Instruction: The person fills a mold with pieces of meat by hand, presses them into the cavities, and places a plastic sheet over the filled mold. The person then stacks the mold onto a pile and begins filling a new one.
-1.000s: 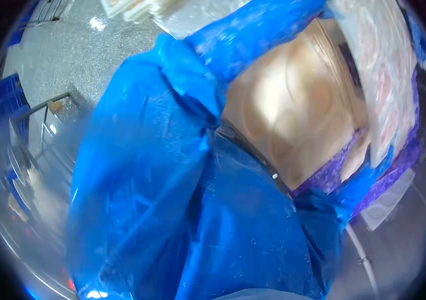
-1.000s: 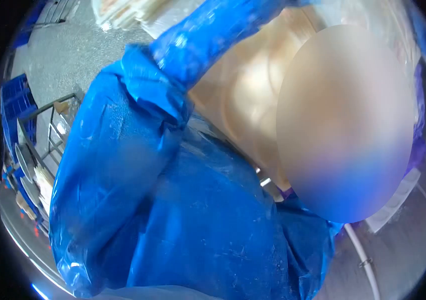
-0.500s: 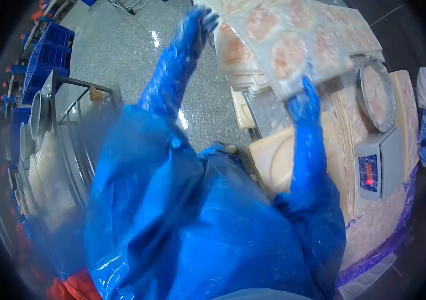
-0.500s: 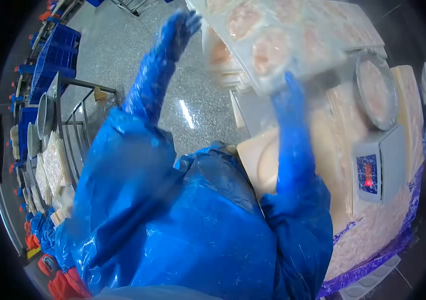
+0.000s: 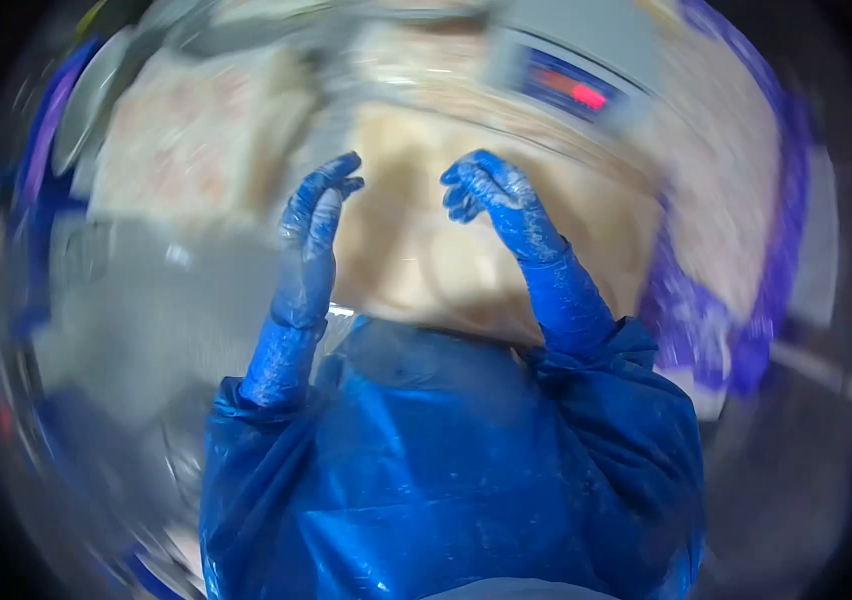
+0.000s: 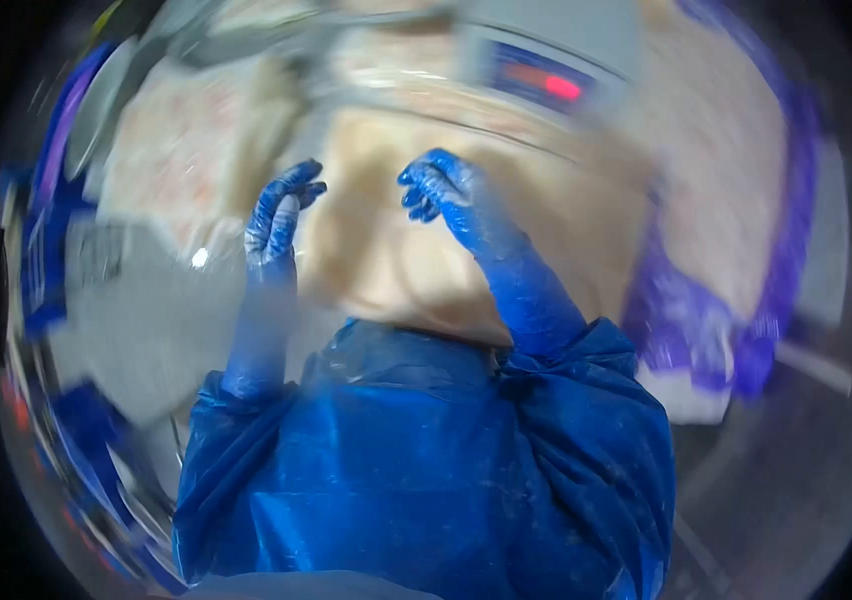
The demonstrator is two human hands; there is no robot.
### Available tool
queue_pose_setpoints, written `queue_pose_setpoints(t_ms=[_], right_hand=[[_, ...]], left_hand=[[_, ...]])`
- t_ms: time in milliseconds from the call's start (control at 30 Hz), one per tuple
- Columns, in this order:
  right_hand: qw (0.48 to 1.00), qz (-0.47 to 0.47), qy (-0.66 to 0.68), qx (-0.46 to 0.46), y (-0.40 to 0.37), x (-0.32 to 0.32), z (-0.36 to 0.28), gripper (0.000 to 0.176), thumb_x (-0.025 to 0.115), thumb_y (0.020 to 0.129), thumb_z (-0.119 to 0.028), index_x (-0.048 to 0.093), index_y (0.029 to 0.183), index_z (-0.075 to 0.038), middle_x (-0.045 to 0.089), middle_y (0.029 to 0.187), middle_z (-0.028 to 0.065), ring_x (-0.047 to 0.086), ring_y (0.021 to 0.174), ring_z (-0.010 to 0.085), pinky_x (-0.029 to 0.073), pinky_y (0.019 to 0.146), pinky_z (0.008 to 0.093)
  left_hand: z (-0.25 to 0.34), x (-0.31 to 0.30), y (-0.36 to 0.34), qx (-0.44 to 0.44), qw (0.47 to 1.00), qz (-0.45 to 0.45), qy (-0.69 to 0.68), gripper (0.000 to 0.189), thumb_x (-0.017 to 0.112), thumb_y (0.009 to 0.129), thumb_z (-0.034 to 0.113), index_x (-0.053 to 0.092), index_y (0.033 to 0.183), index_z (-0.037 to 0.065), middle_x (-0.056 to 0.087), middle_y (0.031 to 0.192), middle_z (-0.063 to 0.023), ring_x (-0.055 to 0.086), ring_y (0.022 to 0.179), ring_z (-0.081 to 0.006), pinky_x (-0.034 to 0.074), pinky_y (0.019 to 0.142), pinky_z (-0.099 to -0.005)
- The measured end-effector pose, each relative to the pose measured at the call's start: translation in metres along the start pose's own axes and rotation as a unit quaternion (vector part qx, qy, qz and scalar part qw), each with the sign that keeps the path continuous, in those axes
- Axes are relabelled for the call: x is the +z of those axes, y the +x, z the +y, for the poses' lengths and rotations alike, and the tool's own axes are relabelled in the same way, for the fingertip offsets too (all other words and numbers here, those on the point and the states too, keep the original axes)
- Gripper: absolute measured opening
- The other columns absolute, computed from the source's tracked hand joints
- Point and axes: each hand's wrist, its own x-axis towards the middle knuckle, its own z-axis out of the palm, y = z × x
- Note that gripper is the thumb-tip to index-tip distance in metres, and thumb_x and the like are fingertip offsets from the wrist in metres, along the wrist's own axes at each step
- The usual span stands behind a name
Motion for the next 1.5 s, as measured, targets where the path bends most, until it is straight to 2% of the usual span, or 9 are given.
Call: queue_pose_setpoints(t_ms=[267, 667, 833, 933, 1067, 1167, 1300, 1400, 1500], right_hand=[[0.859, 0.409, -0.303, -0.052, -0.22, -0.337, 0.046, 0.048, 0.076, 0.083, -0.025, 0.061, 0.125, -0.008, 0.067, 0.113, 0.0141, 0.066, 0.104, 0.0313, 0.051, 0.093, 0.0419], [0.814, 0.373, -0.446, 0.018, -0.213, -0.4, 0.067, 0.071, 0.08, 0.074, -0.02, 0.052, 0.138, -0.012, 0.067, 0.117, 0.0205, 0.063, 0.111, 0.0394, 0.049, 0.095, 0.0457], [0.788, 0.379, -0.485, -0.027, -0.199, -0.4, 0.088, 0.055, 0.074, 0.078, -0.02, 0.059, 0.13, -0.014, 0.069, 0.107, 0.0174, 0.065, 0.103, 0.0347, 0.05, 0.09, 0.0447], [0.56, 0.176, -0.807, -0.065, -0.176, -0.436, 0.092, 0.039, 0.065, 0.084, -0.017, 0.062, 0.123, -0.012, 0.068, 0.096, 0.0156, 0.065, 0.094, 0.0326, 0.051, 0.084, 0.0418], [0.942, 0.202, -0.196, -0.182, -0.147, -0.356, 0.036, 0.034, 0.057, 0.09, -0.012, 0.061, 0.123, -0.006, 0.064, 0.105, 0.0131, 0.064, 0.094, 0.0273, 0.053, 0.081, 0.0342], [0.926, 0.108, 0.303, -0.195, -0.138, -0.207, -0.004, 0.041, 0.058, 0.091, -0.012, 0.057, 0.131, -0.003, 0.061, 0.119, 0.0141, 0.064, 0.099, 0.0252, 0.054, 0.082, 0.0323], [0.917, -0.025, -0.356, -0.18, -0.139, -0.096, -0.033, 0.064, 0.074, 0.08, -0.016, 0.051, 0.138, 0.0, 0.056, 0.135, 0.0113, 0.055, 0.123, 0.0298, 0.047, 0.103, 0.0409], [0.998, 0.012, -0.042, -0.054, -0.137, -0.106, 0.011, 0.05, 0.072, 0.081, -0.015, 0.058, 0.127, 0.001, 0.064, 0.12, 0.0146, 0.058, 0.119, 0.0319, 0.046, 0.104, 0.042], [0.946, 0.289, -0.121, -0.082, -0.115, -0.074, 0.009, 0.029, 0.071, 0.082, -0.014, 0.07, 0.11, -0.007, 0.068, 0.114, 0.0098, 0.062, 0.106, 0.027, 0.048, 0.093, 0.0393]], left_hand=[[-0.033, 0.367, 0.04, 0.214, 0.803, -0.536, 0.147, 0.033, 0.062, 0.092, 0.01, 0.065, 0.124, 0.006, 0.068, 0.109, -0.0189, 0.064, 0.1, -0.0349, 0.052, 0.089, -0.0396], [-0.13, 0.573, 0.038, 0.243, 0.708, -0.503, 0.433, 0.06, 0.073, 0.08, 0.019, 0.055, 0.136, 0.007, 0.056, 0.133, -0.0227, 0.057, 0.123, -0.0387, 0.048, 0.1, -0.0439], [-0.136, 0.552, 0.037, 0.164, 0.771, -0.519, 0.331, 0.042, 0.073, 0.079, 0.021, 0.068, 0.117, 0.004, 0.069, 0.107, -0.022, 0.067, 0.104, -0.0379, 0.052, 0.092, -0.0441], [-0.147, 0.537, 0.049, 0.21, 0.804, -0.471, 0.296, 0.041, 0.073, 0.078, 0.017, 0.068, 0.114, 0.0, 0.07, 0.109, -0.0239, 0.069, 0.102, -0.0348, 0.053, 0.087, -0.0417], [-0.044, 0.408, 0.057, 0.066, 0.9, -0.432, -0.007, 0.04, 0.071, 0.079, 0.007, 0.063, 0.118, -0.001, 0.069, 0.105, -0.0145, 0.066, 0.096, -0.0193, 0.053, 0.081, -0.0329], [0.012, 0.293, 0.061, 0.214, 0.888, -0.4, 0.079, 0.038, 0.069, 0.084, 0.01, 0.062, 0.12, 0.002, 0.065, 0.104, -0.0126, 0.065, 0.094, -0.0243, 0.053, 0.083, -0.0341], [-0.009, 0.134, 0.026, 0.119, 0.901, -0.386, 0.156, 0.038, 0.068, 0.088, 0.015, 0.059, 0.123, 0.004, 0.064, 0.111, -0.0145, 0.065, 0.101, -0.0286, 0.053, 0.089, -0.0353], [-0.034, 0.058, 0.01, 0.109, 0.811, -0.433, 0.377, 0.046, 0.068, 0.094, 0.028, 0.058, 0.132, 0.004, 0.061, 0.13, -0.0111, 0.056, 0.119, -0.0207, 0.045, 0.102, -0.034], [-0.032, 0.058, 0.006, -0.011, 0.956, -0.248, 0.155, 0.034, 0.062, 0.098, 0.022, 0.062, 0.127, 0.003, 0.064, 0.123, -0.0111, 0.061, 0.112, -0.0195, 0.046, 0.1, -0.0334]])
